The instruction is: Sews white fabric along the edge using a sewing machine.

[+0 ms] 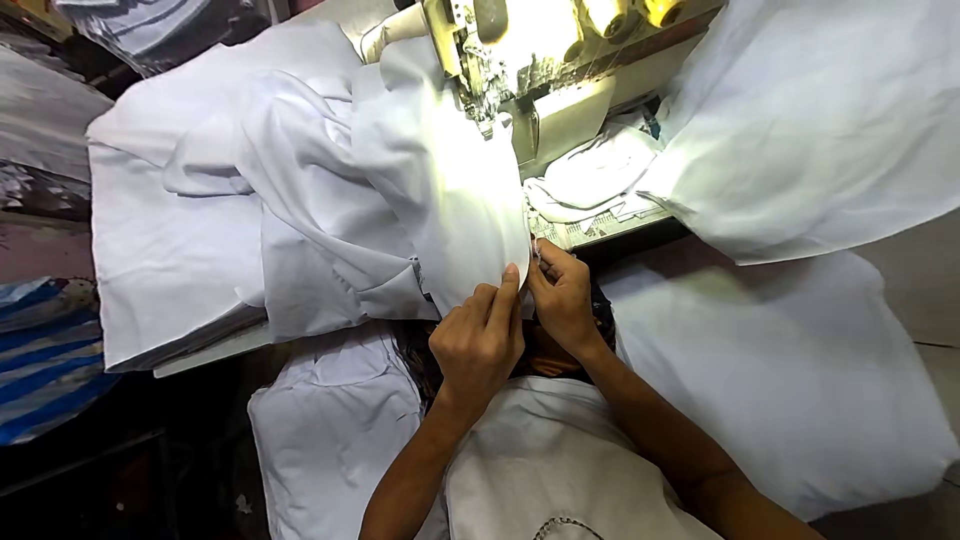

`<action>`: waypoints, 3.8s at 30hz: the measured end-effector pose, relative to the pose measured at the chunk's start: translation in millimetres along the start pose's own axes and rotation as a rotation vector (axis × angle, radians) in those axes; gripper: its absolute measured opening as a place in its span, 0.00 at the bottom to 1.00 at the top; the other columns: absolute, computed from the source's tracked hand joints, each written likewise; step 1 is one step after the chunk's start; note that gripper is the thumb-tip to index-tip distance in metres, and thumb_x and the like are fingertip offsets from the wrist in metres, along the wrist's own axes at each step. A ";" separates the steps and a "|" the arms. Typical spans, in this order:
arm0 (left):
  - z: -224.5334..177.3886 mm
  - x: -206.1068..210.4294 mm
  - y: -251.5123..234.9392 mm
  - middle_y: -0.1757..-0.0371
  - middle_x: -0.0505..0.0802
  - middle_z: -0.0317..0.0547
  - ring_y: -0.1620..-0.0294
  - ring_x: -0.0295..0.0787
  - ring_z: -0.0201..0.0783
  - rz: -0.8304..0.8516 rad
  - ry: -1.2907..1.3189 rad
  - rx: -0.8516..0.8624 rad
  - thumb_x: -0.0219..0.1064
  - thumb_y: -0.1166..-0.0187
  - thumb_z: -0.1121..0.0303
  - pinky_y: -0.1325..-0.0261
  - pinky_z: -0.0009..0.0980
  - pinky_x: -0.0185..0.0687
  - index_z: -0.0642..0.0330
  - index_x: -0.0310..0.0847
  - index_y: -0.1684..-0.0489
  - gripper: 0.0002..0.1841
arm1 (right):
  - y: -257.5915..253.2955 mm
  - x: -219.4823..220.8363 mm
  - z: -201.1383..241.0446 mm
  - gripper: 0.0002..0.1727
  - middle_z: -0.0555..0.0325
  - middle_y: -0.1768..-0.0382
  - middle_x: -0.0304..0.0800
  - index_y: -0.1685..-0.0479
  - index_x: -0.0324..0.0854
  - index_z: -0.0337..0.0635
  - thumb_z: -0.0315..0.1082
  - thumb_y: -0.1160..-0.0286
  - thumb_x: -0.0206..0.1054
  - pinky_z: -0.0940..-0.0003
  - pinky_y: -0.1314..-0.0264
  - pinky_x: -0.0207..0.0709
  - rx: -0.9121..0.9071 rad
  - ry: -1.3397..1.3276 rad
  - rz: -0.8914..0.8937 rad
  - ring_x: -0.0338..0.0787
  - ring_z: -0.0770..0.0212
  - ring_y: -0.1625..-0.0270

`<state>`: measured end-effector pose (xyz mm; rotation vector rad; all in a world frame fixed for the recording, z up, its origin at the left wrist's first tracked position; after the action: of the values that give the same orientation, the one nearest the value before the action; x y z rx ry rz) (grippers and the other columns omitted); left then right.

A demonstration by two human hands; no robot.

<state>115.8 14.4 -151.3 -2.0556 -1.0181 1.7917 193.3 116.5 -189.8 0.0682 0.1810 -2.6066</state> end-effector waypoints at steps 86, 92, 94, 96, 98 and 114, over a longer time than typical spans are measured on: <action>8.1 0.9 -19.0 0.58 0.96 0.45 0.54 0.93 0.39 -0.049 0.157 0.127 0.69 0.25 0.78 0.53 0.28 0.87 0.58 0.95 0.50 0.11 | -14.6 -11.8 18.4 0.06 0.63 0.68 0.91 0.50 0.86 0.39 0.25 0.19 0.65 0.82 0.68 0.82 -0.033 0.059 -0.013 0.88 0.76 0.70; 5.9 1.7 -34.4 0.60 0.95 0.44 0.57 0.91 0.38 -0.069 0.074 0.119 0.70 0.24 0.75 0.58 0.28 0.84 0.57 0.95 0.50 0.11 | -24.0 -10.5 22.1 0.05 0.63 0.70 0.91 0.51 0.86 0.39 0.29 0.17 0.66 0.82 0.70 0.81 -0.072 0.083 -0.027 0.87 0.77 0.72; 5.9 0.4 -40.3 0.60 0.94 0.44 0.58 0.90 0.39 -0.060 0.037 0.116 0.70 0.23 0.74 0.60 0.28 0.83 0.57 0.95 0.49 0.11 | -26.8 -9.3 23.8 0.06 0.63 0.71 0.90 0.51 0.86 0.39 0.30 0.16 0.66 0.83 0.72 0.80 -0.078 0.082 -0.030 0.85 0.77 0.74; 5.9 -1.2 -46.9 0.61 0.93 0.44 0.59 0.89 0.40 -0.047 0.005 0.125 0.69 0.22 0.74 0.61 0.29 0.81 0.57 0.95 0.48 0.11 | -30.0 -8.1 25.6 0.06 0.63 0.70 0.89 0.51 0.86 0.39 0.30 0.15 0.65 0.83 0.72 0.79 -0.091 0.082 -0.033 0.85 0.77 0.74; 5.9 -2.0 -53.8 0.64 0.91 0.44 0.61 0.87 0.41 -0.040 -0.035 0.140 0.69 0.23 0.73 0.64 0.30 0.78 0.58 0.94 0.48 0.11 | -32.9 -6.6 27.1 0.06 0.63 0.71 0.89 0.51 0.86 0.38 0.30 0.15 0.65 0.83 0.72 0.79 -0.103 0.083 -0.037 0.84 0.77 0.74; 11.7 1.8 -70.8 0.67 0.88 0.48 0.65 0.84 0.45 0.009 -0.117 0.215 0.68 0.21 0.73 0.67 0.34 0.74 0.61 0.93 0.49 0.10 | -34.6 -9.6 35.0 0.07 0.62 0.68 0.90 0.47 0.85 0.41 0.31 0.15 0.65 0.82 0.75 0.78 -0.019 0.030 -0.004 0.85 0.75 0.74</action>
<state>80.4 64.2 -113.8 -1.8496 -0.8051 1.9522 183.6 145.9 -150.4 0.1001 0.2167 -2.6080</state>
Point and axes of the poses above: each hand's wrist, its own y-axis away from the middle knuckle, its own x-axis out of the palm, z = x × y, the point moved 2 cm from there along -y, towards the middle knuckle
